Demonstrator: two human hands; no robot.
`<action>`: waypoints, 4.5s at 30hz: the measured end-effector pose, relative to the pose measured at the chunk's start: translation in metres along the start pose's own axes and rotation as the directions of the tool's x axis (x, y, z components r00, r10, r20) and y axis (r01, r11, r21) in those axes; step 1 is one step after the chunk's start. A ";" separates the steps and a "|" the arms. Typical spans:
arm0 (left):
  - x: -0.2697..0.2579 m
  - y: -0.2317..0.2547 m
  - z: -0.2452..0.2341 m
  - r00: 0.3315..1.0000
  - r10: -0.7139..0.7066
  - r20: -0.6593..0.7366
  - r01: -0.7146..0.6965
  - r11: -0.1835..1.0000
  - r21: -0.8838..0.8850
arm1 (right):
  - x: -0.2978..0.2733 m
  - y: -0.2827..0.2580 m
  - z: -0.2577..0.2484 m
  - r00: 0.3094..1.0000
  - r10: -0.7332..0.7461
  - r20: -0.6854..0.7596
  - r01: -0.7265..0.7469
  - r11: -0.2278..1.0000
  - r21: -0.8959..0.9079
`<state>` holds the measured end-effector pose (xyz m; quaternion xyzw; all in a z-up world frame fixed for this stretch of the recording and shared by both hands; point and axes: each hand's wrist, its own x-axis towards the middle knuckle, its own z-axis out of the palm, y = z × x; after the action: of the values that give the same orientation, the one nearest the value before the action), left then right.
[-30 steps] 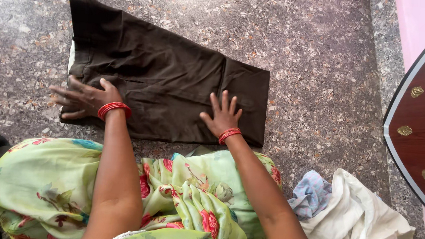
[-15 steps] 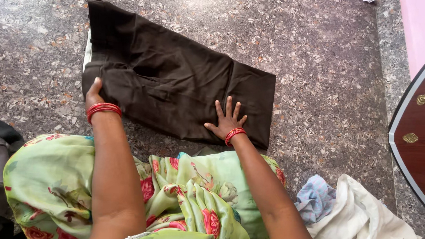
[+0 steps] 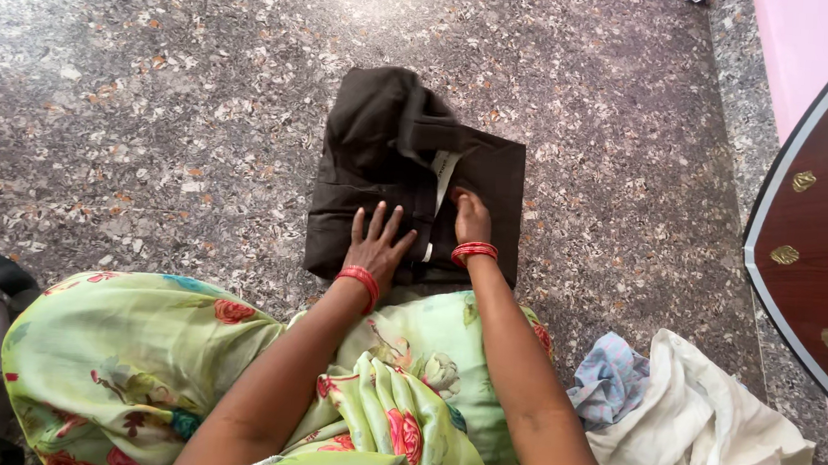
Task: The person folds a pair of trousers and a shirt by hand on the floor.
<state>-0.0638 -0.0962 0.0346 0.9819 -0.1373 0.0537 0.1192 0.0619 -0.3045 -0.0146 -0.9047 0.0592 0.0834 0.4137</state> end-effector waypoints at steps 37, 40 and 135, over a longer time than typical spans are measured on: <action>-0.006 -0.046 -0.042 0.839 -0.448 0.308 0.466 0.885 0.017 | -0.076 -0.091 0.033 0.831 -0.507 0.227 0.513 0.543 -0.664; -0.004 -0.046 -0.035 0.845 -0.507 0.171 0.531 0.831 -0.165 | -0.052 -0.062 0.038 0.820 -0.549 0.161 0.507 0.564 -0.652; 0.020 -0.126 0.116 0.389 -0.865 0.317 0.630 -0.002 -0.777 | 0.046 -0.113 0.021 0.804 -0.594 0.037 0.561 0.737 -0.377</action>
<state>-0.0008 -0.0120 -0.1021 0.6945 0.4233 0.0355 0.5808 0.1250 -0.2170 0.0457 -0.9420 -0.2233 -0.0784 0.2381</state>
